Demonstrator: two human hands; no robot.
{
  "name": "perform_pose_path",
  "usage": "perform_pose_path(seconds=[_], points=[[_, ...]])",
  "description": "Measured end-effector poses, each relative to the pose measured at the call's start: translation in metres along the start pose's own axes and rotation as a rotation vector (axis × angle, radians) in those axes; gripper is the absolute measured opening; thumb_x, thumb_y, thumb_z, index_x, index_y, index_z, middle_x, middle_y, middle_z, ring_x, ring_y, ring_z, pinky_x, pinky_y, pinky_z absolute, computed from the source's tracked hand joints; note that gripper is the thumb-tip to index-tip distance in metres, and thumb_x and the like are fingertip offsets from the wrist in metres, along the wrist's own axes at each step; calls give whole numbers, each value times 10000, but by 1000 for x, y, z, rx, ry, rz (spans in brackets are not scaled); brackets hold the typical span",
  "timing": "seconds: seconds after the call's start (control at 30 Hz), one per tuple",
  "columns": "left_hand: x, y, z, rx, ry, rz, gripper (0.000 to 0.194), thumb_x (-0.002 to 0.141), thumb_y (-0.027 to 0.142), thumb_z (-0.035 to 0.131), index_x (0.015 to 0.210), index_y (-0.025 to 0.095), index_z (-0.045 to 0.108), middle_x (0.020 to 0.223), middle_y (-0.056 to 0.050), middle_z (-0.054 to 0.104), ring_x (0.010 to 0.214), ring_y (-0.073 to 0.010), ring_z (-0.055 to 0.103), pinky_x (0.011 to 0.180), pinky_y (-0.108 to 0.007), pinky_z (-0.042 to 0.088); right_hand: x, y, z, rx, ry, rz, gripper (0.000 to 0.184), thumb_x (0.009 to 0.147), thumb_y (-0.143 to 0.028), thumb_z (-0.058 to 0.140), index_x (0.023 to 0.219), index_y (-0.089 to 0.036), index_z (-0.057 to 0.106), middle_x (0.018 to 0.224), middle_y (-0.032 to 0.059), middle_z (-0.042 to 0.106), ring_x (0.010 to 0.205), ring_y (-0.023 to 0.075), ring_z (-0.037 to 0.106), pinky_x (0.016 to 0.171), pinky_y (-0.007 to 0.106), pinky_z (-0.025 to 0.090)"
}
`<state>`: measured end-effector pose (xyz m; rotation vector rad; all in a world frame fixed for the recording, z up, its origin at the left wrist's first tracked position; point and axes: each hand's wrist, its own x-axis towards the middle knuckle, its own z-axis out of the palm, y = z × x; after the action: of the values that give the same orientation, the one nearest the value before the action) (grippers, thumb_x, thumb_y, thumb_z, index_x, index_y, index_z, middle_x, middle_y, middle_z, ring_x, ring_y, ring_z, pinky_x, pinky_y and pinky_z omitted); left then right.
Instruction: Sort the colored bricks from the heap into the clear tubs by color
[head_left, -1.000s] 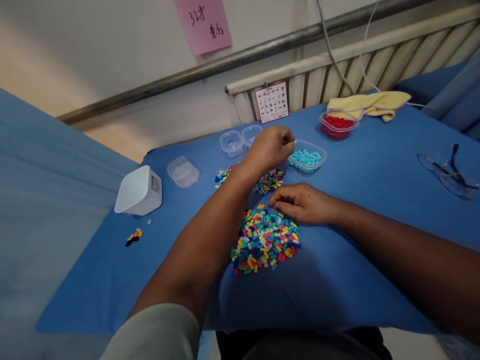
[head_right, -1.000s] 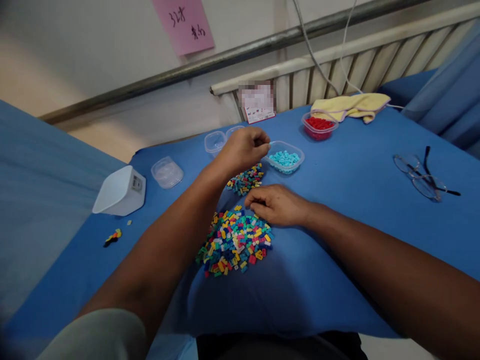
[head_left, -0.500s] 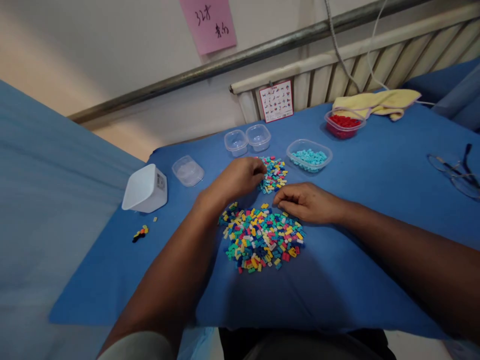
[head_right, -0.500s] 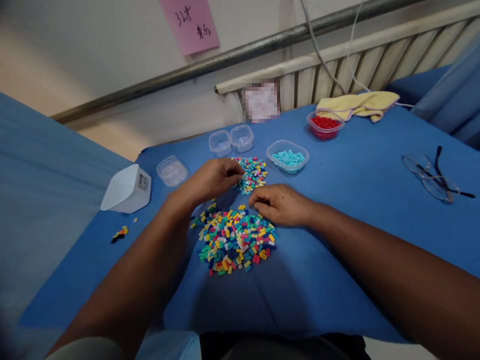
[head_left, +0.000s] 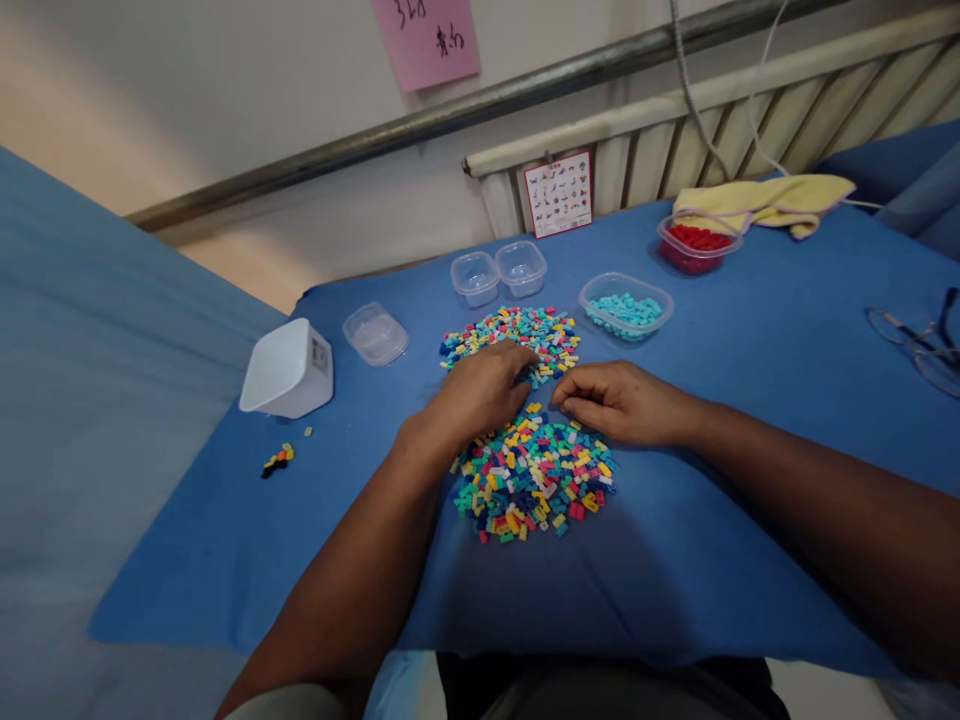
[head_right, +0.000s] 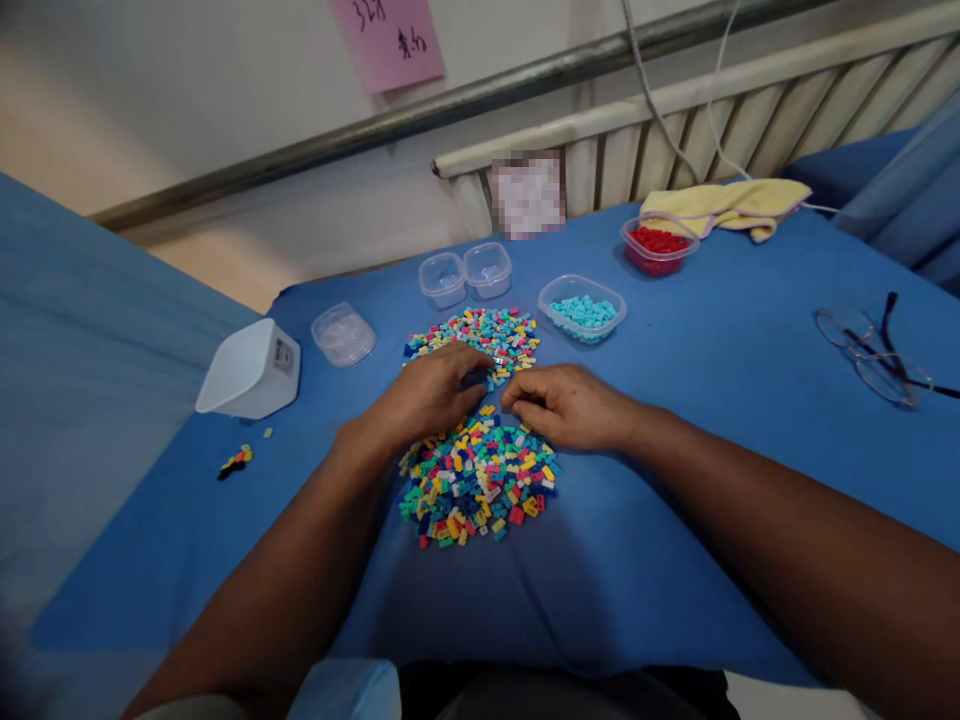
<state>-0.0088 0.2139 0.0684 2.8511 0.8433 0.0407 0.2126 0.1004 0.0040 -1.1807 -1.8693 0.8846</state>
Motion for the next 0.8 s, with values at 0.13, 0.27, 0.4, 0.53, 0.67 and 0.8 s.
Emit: perform_pose_path(seconds=[0.13, 0.27, 0.4, 0.53, 0.67, 0.8], points=[[-1, 6, 0, -7, -25, -10, 308, 970, 238, 686, 1271, 201, 743, 1291, -96, 763, 1184, -302, 722, 979, -411, 572, 0, -1, 0, 11, 2, 4, 168, 1013, -216, 628, 1092, -217, 776, 837, -14, 735, 651, 125, 571, 652, 268, 417], [-3, 14, -5, -10, -52, -11, 283, 965, 228, 673, 1236, 203, 750, 1276, -86, 776, 1120, -288, 735, 941, -393, 566, 0, -3, 0, 11, -6, 16, 166, 1008, -218, 626, 1084, -215, 774, 811, -15, 717, 644, 129, 561, 642, 270, 409], [-3, 16, -5, 8, -69, 24, 308, 972, 233, 663, 1266, 198, 744, 1283, -94, 778, 1135, -293, 734, 918, -385, 559, 0, -2, -1, 17, -16, 17, 167, 1005, -217, 623, 1081, -218, 772, 812, -13, 716, 648, 133, 556, 633, 269, 399], [0, 14, -1, 49, -86, 82, 290, 1025, 278, 619, 1272, 200, 751, 1234, -109, 772, 1134, -297, 731, 892, -379, 550, -1, 1, 0, 6, -13, 17, 177, 1004, -211, 623, 1095, -222, 774, 814, -19, 717, 647, 132, 555, 634, 269, 393], [1, 14, -2, 51, -107, 95, 232, 1017, 281, 613, 1178, 204, 762, 1151, -95, 778, 1042, -277, 730, 793, -350, 512, -2, 2, 1, 1, -11, 18, 196, 1003, -205, 622, 1120, -223, 778, 827, -21, 718, 651, 132, 562, 634, 268, 394], [-1, 16, -6, 37, -139, 65, 200, 988, 274, 631, 1123, 203, 760, 1088, -80, 784, 952, -263, 724, 704, -342, 454, -2, 1, 0, -5, -19, 20, 194, 1003, -202, 619, 1111, -221, 778, 828, -21, 717, 648, 130, 560, 635, 266, 395]])
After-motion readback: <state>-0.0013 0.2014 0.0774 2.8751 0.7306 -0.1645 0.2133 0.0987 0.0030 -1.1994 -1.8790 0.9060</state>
